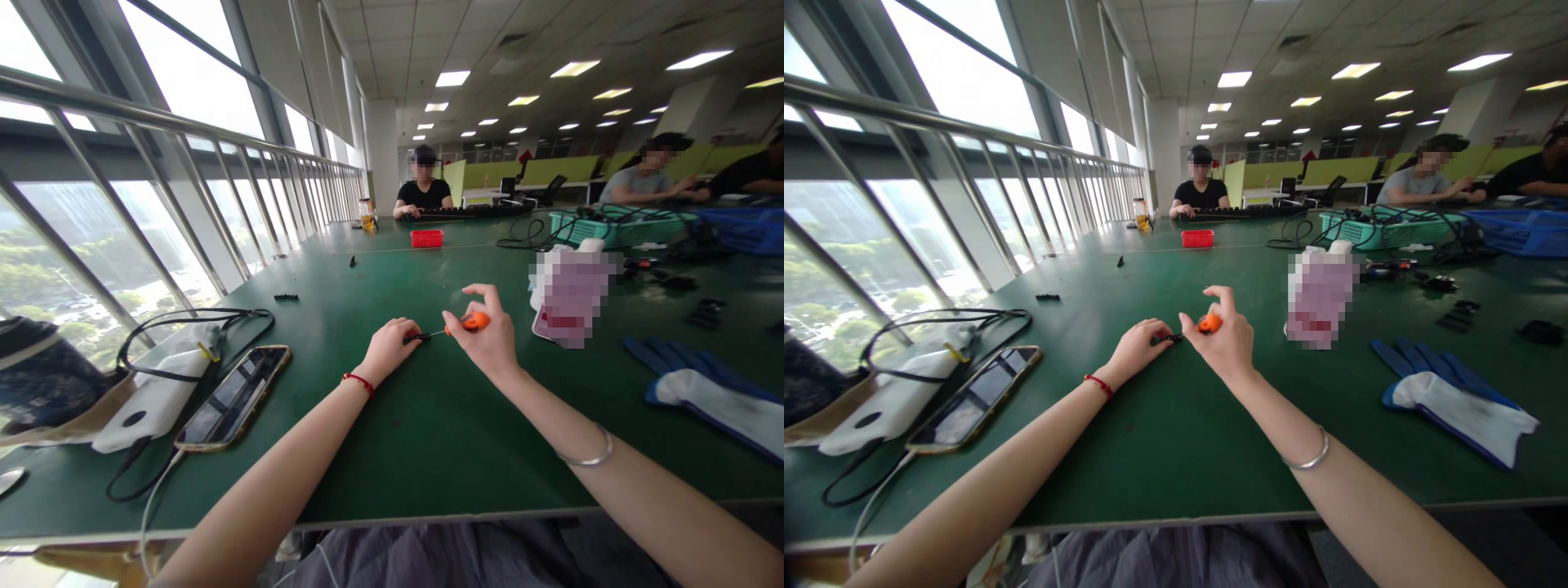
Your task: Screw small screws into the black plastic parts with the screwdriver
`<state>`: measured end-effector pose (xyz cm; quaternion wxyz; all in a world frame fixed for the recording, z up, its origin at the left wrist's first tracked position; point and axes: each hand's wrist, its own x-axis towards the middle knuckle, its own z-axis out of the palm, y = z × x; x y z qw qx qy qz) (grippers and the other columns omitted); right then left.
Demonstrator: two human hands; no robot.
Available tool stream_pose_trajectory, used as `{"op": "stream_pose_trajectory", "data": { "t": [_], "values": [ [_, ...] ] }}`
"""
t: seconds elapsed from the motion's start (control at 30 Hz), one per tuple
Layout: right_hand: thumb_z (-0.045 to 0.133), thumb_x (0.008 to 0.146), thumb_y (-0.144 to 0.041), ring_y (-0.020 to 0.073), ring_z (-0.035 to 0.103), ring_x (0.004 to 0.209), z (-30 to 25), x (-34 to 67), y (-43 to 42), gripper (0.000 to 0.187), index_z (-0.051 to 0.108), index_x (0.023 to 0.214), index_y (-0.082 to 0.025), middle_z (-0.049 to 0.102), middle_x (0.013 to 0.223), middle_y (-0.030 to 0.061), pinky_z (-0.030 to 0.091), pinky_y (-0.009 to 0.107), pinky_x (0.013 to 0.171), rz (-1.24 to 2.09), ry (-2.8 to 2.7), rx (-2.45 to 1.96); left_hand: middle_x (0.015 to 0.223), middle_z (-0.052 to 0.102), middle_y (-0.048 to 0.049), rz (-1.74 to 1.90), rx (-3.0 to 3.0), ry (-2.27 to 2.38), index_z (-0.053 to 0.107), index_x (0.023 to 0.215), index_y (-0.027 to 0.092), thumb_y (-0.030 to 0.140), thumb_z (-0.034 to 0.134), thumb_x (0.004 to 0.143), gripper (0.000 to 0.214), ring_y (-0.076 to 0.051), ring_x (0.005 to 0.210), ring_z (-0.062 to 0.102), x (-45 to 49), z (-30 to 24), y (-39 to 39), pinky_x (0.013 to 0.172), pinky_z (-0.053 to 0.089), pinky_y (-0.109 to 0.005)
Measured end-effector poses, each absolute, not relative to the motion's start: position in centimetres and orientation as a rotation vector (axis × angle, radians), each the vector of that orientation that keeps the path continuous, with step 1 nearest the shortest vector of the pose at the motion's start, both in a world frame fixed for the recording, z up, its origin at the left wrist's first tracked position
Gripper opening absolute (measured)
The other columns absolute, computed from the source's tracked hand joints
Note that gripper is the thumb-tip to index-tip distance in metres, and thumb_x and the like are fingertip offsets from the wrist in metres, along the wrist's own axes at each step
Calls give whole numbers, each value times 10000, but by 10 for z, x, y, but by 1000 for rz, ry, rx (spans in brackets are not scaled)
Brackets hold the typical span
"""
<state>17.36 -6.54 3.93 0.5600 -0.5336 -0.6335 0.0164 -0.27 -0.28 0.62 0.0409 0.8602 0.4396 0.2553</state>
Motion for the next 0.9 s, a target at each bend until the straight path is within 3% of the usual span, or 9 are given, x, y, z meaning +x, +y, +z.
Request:
{"op": "stream_pose_trajectory", "data": {
  "t": [0.07,0.13,0.27,0.37,0.47,0.7,0.9],
  "values": [
    [536,758,-431,139,505,512,39,173,-65,223,529,838,-223,518,568,-38,384,257,546,62,-1518,-1285,869,619,-26,788,2629,1345,633,878,203,223,554,800,112,-183,851,571,-3,6,-3,748,462,-284],
    [526,755,-376,130,500,502,39,173,-65,189,532,862,-220,527,591,-37,387,253,542,80,-1544,-1241,872,619,-27,793,2625,1346,633,876,204,224,556,799,111,-183,850,570,-2,7,-3,745,462,-284],
    [575,693,-353,132,517,538,38,174,-64,416,487,1073,-207,575,717,-22,397,243,514,86,-1508,-1198,880,623,-32,783,2621,1356,635,882,200,212,553,799,117,-187,863,569,-1,8,-5,748,461,-289],
    [527,762,-449,149,546,555,40,176,-63,249,585,841,-220,591,619,-16,388,245,517,135,-1561,-1269,882,621,-34,782,2603,1386,638,878,199,217,561,798,112,-185,854,567,-1,8,-6,741,462,-289],
    [453,828,-454,155,580,589,42,180,-62,335,585,641,-210,631,611,11,401,249,550,183,-1609,-1225,870,620,-33,802,2578,1427,641,864,198,218,568,797,101,-181,837,567,-2,8,-4,735,464,-288],
    [568,794,-376,180,617,771,19,192,-39,173,640,891,-252,678,892,7,435,275,644,106,-1869,-1262,837,619,-21,1039,2484,1273,631,848,188,224,574,802,82,-160,808,584,-2,15,-9,726,465,-266],
    [579,798,-318,168,615,783,6,190,-27,123,633,891,-259,662,932,4,427,258,613,117,-2029,-1229,837,627,-22,1032,2460,1149,636,841,182,230,572,794,93,-146,785,592,0,18,-16,736,474,-262]
  ]
}}
